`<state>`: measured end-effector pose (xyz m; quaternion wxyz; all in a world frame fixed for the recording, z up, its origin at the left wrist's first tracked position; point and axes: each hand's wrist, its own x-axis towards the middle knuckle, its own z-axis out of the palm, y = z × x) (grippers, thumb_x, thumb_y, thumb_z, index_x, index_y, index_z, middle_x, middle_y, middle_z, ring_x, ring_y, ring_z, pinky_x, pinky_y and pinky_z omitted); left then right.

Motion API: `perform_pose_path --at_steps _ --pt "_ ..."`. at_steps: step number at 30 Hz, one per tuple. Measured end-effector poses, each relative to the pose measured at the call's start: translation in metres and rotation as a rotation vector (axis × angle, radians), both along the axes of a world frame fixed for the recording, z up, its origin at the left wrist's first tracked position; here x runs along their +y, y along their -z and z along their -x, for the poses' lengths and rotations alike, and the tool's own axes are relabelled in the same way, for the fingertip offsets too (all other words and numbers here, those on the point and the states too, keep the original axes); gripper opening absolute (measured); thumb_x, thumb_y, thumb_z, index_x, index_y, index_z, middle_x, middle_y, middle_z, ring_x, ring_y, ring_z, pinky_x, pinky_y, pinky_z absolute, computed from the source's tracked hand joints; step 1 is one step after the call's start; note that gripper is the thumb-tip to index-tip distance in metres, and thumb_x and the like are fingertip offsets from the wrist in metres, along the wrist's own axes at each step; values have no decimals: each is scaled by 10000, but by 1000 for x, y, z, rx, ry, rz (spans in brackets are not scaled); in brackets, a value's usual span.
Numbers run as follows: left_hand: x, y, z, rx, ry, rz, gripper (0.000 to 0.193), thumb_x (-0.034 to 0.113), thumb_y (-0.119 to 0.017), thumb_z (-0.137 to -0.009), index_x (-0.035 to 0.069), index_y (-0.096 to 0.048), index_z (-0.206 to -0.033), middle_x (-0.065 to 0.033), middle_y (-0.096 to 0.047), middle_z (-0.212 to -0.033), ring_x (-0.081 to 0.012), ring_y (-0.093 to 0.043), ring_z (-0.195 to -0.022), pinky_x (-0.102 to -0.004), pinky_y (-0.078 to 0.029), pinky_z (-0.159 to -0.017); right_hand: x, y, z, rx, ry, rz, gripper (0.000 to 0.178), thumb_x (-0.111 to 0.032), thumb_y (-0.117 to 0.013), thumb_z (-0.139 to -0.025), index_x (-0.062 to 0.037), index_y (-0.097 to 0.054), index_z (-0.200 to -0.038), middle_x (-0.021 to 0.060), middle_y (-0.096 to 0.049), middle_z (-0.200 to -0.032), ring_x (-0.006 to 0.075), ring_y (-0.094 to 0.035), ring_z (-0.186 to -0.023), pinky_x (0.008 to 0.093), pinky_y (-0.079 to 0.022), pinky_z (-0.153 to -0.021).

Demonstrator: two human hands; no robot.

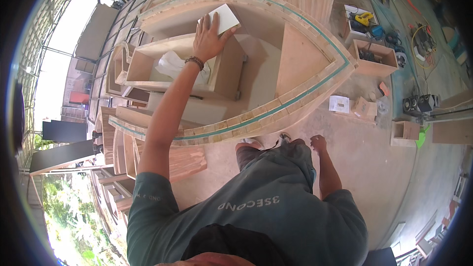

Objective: The person uses a cordless drill to fasten screws into a wooden drawer frame, securing the side panels. After drilling, they place the drawer into a larger cabinet structure and test the fit by sliding it in and out. They then retrieve a small white square piece and place it inside the drawer.

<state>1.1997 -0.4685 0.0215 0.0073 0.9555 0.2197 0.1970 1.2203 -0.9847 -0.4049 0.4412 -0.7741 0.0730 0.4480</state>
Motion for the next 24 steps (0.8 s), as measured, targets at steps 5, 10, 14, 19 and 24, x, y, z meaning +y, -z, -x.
perform_pose_path --at_steps 5,10,14,19,24 --pt "7 6 3 -95 46 47 913 668 -548 -925 13 -325 -1521 -337 -288 -1561 -491 -232 -1477 -525 -200 -1222 -13 4 -12 8 -70 112 235 -232 -648 -881 -92 -680 -1067 92 -685 -876 211 -656 -736 371 -531 -595" --pt "17 7 5 -133 120 209 790 592 -561 -952 18 -375 -1463 -317 -263 -1578 -460 -180 -1502 -514 -147 -1237 -42 20 -1 -18 -148 218 213 -220 -655 -859 -36 -698 -958 95 -697 -745 193 -667 -609 360 -556 -507" --pt "20 10 -1 -107 109 203 725 554 -585 -959 27 -415 -1426 -313 -279 -1562 -461 -195 -1491 -521 -153 -1230 -55 30 13 -69 -215 261 220 -229 -663 -854 -32 -711 -938 103 -693 -717 218 -669 -597 374 -563 -507" --pt "44 26 11 -199 156 200 671 571 -666 -906 45 -533 -1301 -263 -435 -1452 -453 -340 -1403 -524 -273 -1172 -37 8 19 -221 -377 176 298 -290 -700 -813 -38 -759 -961 161 -727 -837 292 -720 -754 397 -592 -634" --pt "9 -15 8 -213 56 221 539 585 -786 -792 104 -703 -1019 -135 -619 -1206 -378 -512 -1213 -486 -438 -1016 -42 59 3 -353 -406 134 406 -367 -703 -756 -33 -767 -978 212 -728 -1020 331 -696 -1010 412 -545 -887"
